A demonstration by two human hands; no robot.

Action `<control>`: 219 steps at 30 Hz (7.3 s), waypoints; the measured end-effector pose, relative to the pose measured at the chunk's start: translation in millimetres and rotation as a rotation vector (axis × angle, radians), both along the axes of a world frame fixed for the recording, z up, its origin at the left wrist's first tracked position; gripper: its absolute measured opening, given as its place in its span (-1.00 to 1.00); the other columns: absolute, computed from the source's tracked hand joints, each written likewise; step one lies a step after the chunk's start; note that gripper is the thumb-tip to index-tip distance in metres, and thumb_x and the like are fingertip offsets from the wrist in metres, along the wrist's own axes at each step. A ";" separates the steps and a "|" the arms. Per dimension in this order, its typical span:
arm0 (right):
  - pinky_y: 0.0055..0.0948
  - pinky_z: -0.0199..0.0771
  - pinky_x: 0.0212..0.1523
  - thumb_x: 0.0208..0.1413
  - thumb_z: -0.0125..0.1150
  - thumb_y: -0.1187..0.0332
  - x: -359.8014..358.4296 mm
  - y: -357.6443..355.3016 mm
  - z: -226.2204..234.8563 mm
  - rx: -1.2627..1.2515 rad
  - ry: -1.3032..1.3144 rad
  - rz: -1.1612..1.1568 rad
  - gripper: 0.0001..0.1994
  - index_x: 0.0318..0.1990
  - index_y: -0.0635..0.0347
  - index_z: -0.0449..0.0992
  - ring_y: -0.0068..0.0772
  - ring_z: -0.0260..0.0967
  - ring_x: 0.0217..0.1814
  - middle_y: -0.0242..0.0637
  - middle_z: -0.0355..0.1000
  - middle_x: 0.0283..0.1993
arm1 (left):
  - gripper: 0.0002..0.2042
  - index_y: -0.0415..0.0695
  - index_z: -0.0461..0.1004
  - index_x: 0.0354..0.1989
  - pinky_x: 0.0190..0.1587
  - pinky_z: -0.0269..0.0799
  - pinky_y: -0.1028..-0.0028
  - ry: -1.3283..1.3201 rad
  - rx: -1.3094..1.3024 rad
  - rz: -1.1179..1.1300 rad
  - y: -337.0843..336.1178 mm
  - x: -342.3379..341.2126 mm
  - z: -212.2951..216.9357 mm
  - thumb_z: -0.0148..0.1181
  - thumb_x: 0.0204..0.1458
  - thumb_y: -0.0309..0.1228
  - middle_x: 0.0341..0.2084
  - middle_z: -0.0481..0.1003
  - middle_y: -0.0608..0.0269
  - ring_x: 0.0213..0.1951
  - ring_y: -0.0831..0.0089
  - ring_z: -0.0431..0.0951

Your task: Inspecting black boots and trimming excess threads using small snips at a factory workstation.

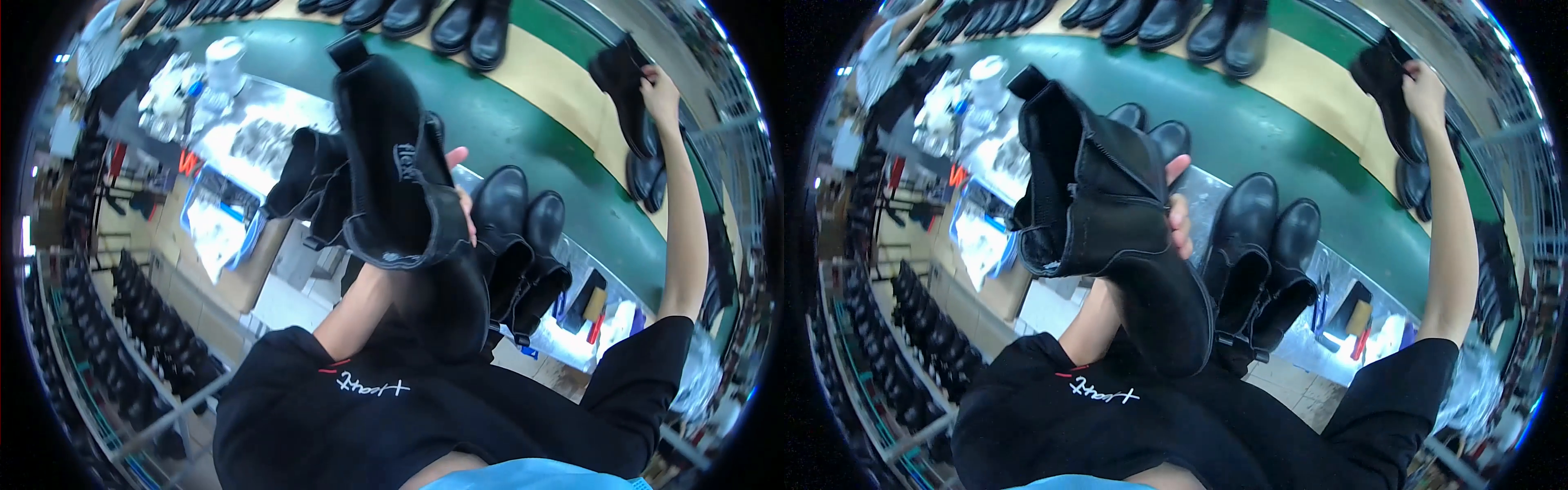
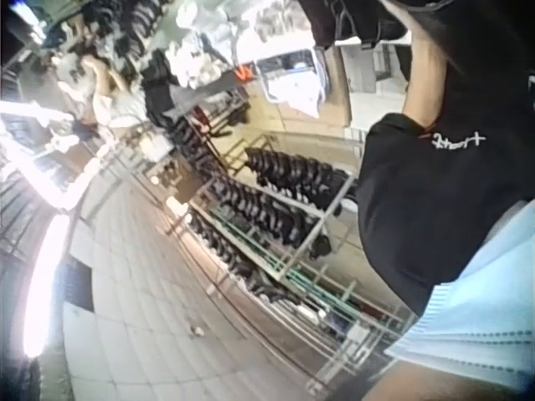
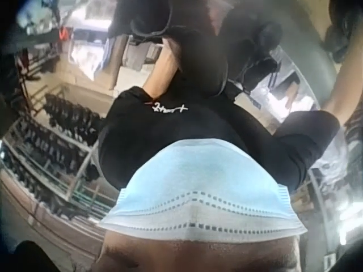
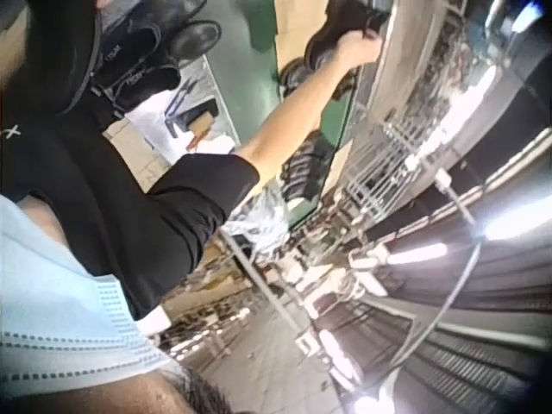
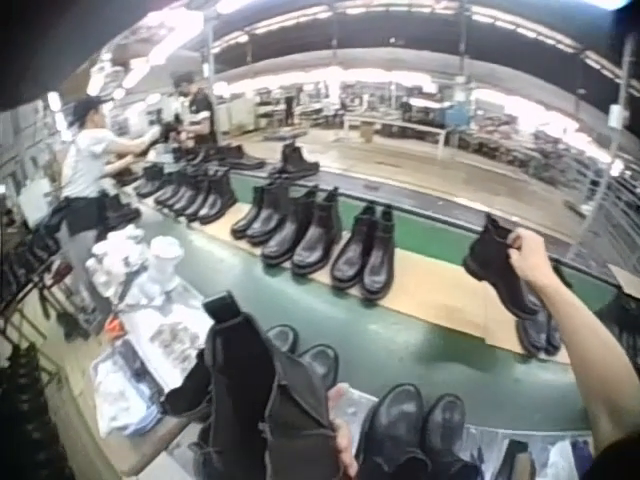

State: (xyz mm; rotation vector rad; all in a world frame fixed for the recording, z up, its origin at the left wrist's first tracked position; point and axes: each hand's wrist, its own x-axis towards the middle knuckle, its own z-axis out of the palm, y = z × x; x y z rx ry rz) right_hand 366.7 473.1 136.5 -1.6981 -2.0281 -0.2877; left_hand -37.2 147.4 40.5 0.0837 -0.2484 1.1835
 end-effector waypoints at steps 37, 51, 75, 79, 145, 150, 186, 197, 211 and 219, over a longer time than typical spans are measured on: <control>-0.27 0.40 0.02 0.03 0.31 0.49 -82.6 -441.6 -159.3 -0.163 0.314 -0.408 -0.67 -0.01 0.32 0.49 -0.09 0.38 -0.01 -0.07 0.40 -0.04 | -0.51 -0.30 0.30 0.25 0.18 0.39 0.32 1.174 -0.773 0.123 -141.6 -41.2 -118.7 -0.15 0.36 -0.14 0.13 0.43 0.03 0.13 0.27 0.46; -0.64 0.26 -0.39 0.20 0.23 0.45 -54.7 -432.2 -133.2 -0.276 1.184 -0.368 -0.67 0.10 0.35 0.49 -0.64 0.26 -0.40 -0.37 0.37 -0.27 | -0.81 -0.29 0.50 -0.10 -0.50 0.28 0.60 2.217 -0.068 0.579 -127.9 -70.3 -42.4 0.18 0.19 -0.46 -0.52 0.47 0.25 -0.56 0.62 0.39; -0.61 0.29 -0.01 0.27 0.18 0.37 -298.8 -446.2 -120.7 -0.519 1.669 0.092 -0.72 0.08 0.24 0.45 -0.61 0.31 -0.11 -0.37 0.37 -0.16 | -0.77 -0.30 0.53 -0.40 -0.11 0.50 0.36 2.088 1.381 0.639 -33.4 -77.7 44.5 0.36 -0.32 -0.70 -0.35 0.54 0.15 -0.13 0.21 0.57; -0.65 0.28 -0.14 0.19 0.25 0.45 -297.0 -449.3 -124.7 -0.522 1.561 0.233 -0.75 0.01 0.28 0.53 -0.63 0.31 -0.20 -0.38 0.38 -0.21 | -0.78 -0.32 0.55 -0.41 -0.12 0.53 0.35 2.050 1.367 0.784 -39.8 -81.6 41.1 0.37 -0.31 -0.72 -0.36 0.57 0.10 -0.16 0.18 0.60; -0.66 0.19 -0.41 0.08 0.34 0.54 -267.1 -460.4 -55.3 -0.667 1.379 0.187 -0.79 -0.10 0.30 0.65 -0.67 0.30 -0.40 -0.36 0.45 -0.38 | -0.74 -0.39 0.54 -0.42 -0.13 0.55 0.13 1.885 1.536 1.016 -57.0 -71.3 61.2 0.26 -0.37 -0.52 -0.41 0.51 0.01 -0.25 0.13 0.56; -0.69 0.17 -0.41 0.13 0.30 0.53 -272.2 -463.3 -57.4 -0.666 1.564 0.114 -0.78 -0.06 0.30 0.63 -0.73 0.28 -0.39 -0.39 0.43 -0.35 | -0.74 -0.36 0.55 -0.40 -0.13 0.55 0.15 1.880 1.525 1.042 -56.6 -71.9 60.4 0.26 -0.36 -0.52 -0.40 0.51 0.03 -0.24 0.15 0.56; -0.71 0.22 -0.40 0.14 0.27 0.53 -284.8 -464.3 -74.2 -0.611 1.873 0.178 -0.74 -0.37 0.12 0.23 -0.77 0.22 -0.41 -0.46 0.27 -0.36 | -0.73 -0.17 0.57 -0.27 -0.20 0.39 0.36 2.186 1.119 0.409 -36.9 -47.2 81.3 0.34 -0.23 -0.63 -0.25 0.46 0.16 -0.23 0.24 0.45; -0.56 0.12 -0.41 0.05 0.21 0.65 -289.1 -475.5 -66.5 -0.454 1.915 0.328 -0.71 -0.43 0.12 0.20 -0.62 0.11 -0.42 -0.44 0.16 -0.45 | -0.11 -0.33 0.09 0.36 0.20 0.29 0.38 1.750 0.188 0.299 -61.6 -33.2 88.3 0.49 -0.15 -0.37 0.05 0.45 -0.02 0.11 0.32 0.45; -0.55 0.23 -0.39 0.06 0.18 0.66 -266.4 -477.6 -58.3 -0.386 1.831 0.491 -0.74 -0.37 0.10 0.21 -0.56 0.23 -0.41 -0.27 0.32 -0.38 | -0.24 -0.31 0.16 0.34 0.39 0.08 0.31 0.999 -0.685 -0.073 -159.8 -18.6 -89.1 -0.21 0.27 0.18 0.27 0.28 -0.06 0.31 0.20 0.26; -0.60 0.29 -0.57 0.12 0.35 0.30 -231.6 -453.9 -68.9 -0.039 1.780 0.940 -0.71 -0.28 0.13 0.28 -0.57 0.26 -0.54 -0.24 0.37 -0.40 | -0.22 -0.28 0.22 0.30 0.27 0.32 0.22 0.743 -0.151 -0.330 -154.2 -39.2 -90.4 -0.14 0.19 0.23 0.16 0.39 -0.08 0.17 0.12 0.44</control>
